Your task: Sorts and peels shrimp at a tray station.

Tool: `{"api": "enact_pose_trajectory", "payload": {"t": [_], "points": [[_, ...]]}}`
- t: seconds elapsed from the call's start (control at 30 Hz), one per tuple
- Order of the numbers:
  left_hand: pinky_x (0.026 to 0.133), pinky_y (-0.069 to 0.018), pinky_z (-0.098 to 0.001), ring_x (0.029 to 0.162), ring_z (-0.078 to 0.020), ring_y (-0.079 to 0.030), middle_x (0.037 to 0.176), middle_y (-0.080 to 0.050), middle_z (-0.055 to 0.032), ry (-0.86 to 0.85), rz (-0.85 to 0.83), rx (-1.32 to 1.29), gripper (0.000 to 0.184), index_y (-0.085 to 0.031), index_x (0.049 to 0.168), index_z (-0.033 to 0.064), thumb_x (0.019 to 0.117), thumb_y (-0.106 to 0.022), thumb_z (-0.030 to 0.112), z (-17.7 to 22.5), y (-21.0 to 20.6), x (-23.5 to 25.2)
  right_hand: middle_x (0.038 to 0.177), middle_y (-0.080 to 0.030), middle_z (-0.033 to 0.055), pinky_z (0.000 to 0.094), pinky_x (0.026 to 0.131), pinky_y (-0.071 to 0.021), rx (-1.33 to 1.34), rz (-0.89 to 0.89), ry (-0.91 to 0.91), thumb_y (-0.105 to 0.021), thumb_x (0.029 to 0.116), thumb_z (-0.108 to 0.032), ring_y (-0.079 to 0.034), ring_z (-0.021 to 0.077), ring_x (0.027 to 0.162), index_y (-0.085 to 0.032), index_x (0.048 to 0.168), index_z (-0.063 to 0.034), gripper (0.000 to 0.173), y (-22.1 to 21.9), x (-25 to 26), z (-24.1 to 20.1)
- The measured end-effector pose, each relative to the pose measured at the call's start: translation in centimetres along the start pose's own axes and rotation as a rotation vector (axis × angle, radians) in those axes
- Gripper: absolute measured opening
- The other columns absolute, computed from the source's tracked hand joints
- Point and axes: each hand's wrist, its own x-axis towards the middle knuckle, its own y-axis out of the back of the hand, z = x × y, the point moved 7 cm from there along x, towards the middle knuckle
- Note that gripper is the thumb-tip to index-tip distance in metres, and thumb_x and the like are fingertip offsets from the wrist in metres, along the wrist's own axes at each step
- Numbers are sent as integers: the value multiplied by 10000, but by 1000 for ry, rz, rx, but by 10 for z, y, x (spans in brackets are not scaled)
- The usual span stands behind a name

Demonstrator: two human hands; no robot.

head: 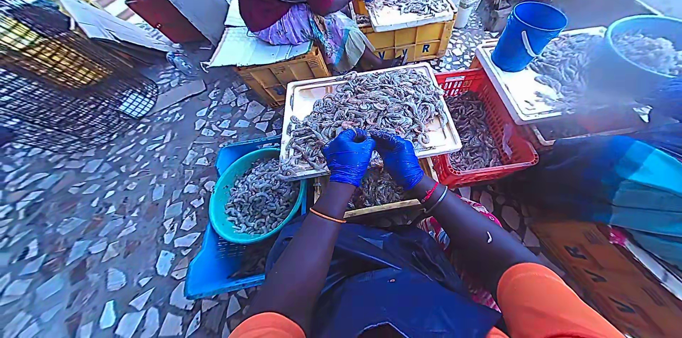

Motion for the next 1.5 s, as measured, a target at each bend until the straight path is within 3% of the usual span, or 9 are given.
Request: {"api": "enact_pose_trajectory", "payload": {"t": [0.3, 0.47, 0.67, 0.83, 1.03, 1.27, 1.37, 1.43, 1.5], "points": [[871, -512, -603, 928, -286, -699, 932, -733, -105, -100, -20, -45, 181, -744, 976, 97, 883, -752, 252, -30, 15, 3, 946, -746, 92, 323, 778, -607, 414, -232, -301, -653, 997, -72, -709, 141, 797, -712, 1148, -6, 175, -2, 0, 17], [919, -501, -634, 997, -331, -696, 1019, -737, -145, 67, -3, -57, 234, -732, 1066, 80, 940, -715, 277, -58, 26, 12, 933, -741, 106, 343, 787, -619, 487, -231, -360, -617, 1022, -102, -717, 169, 792, -699, 1133, 19, 183, 7, 1, 22], [1025, -518, -372, 1163, -179, -644, 1337, -634, -141, 0, -403, -618, 376, -561, 1414, 33, 1066, -555, 178, -28, -23, -16, 954, -722, 96, 393, 791, -568, 80, -208, -348, -612, 1042, -217, -680, 166, 820, -687, 1179, -43, 234, 7, 4, 29], [905, -579, -405, 987, -192, -704, 1090, -724, -125, 18, -208, -552, 297, -674, 1187, 20, 916, -765, 102, -29, -33, -21, 1104, -712, 166, 543, 916, -546, -377, -192, -174, -605, 1021, -142, -690, 324, 1032, -694, 1187, -54, 208, -1, 1, 8], [877, -598, -368, 916, -168, -714, 1027, -730, -121, 148, -140, -788, 227, -683, 1138, -14, 949, -722, 105, -49, -33, -26, 969, -721, 155, 556, 779, -573, -752, -109, 210, -655, 935, -68, -707, 366, 922, -734, 1027, -104, 127, -26, -1, -13], [811, -613, -347, 857, -181, -713, 999, -715, -132, 227, -60, -952, 171, -681, 1122, -22, 970, -675, 56, -79, 13, -11, 1064, -735, 85, 421, 907, -588, -307, -23, 256, -622, 991, -94, -710, 199, 1001, -729, 1114, -71, 165, -20, -1, -26], [988, -548, -438, 1109, -208, -683, 1214, -700, -109, 245, 157, -467, 351, -667, 1279, 92, 974, -705, 264, -147, 87, -3, 1090, -729, 96, 427, 965, -547, -459, -323, 56, -591, 1020, -309, -691, 195, 1041, -728, 1150, -85, 293, -34, -5, 10], [1060, -430, -637, 1320, -398, -545, 1421, -580, -204, 426, 198, -51, 568, -588, 1432, 152, 954, -691, 440, -194, 128, -9, 1310, -672, 112, 537, 1055, -467, -908, -724, -214, -567, 988, -458, -629, 279, 1230, -651, 1340, -158, 471, -57, -14, 56], [1087, -351, -707, 1412, -489, -410, 1542, -434, -260, 551, 194, 29, 707, -513, 1506, 155, 936, -674, 542, -221, 149, -11, 1365, -647, 122, 582, 1050, -460, -1060, -779, -276, -547, 995, -386, -608, 320, 1272, -630, 1379, -173, 447, -77, -14, 73]]}}
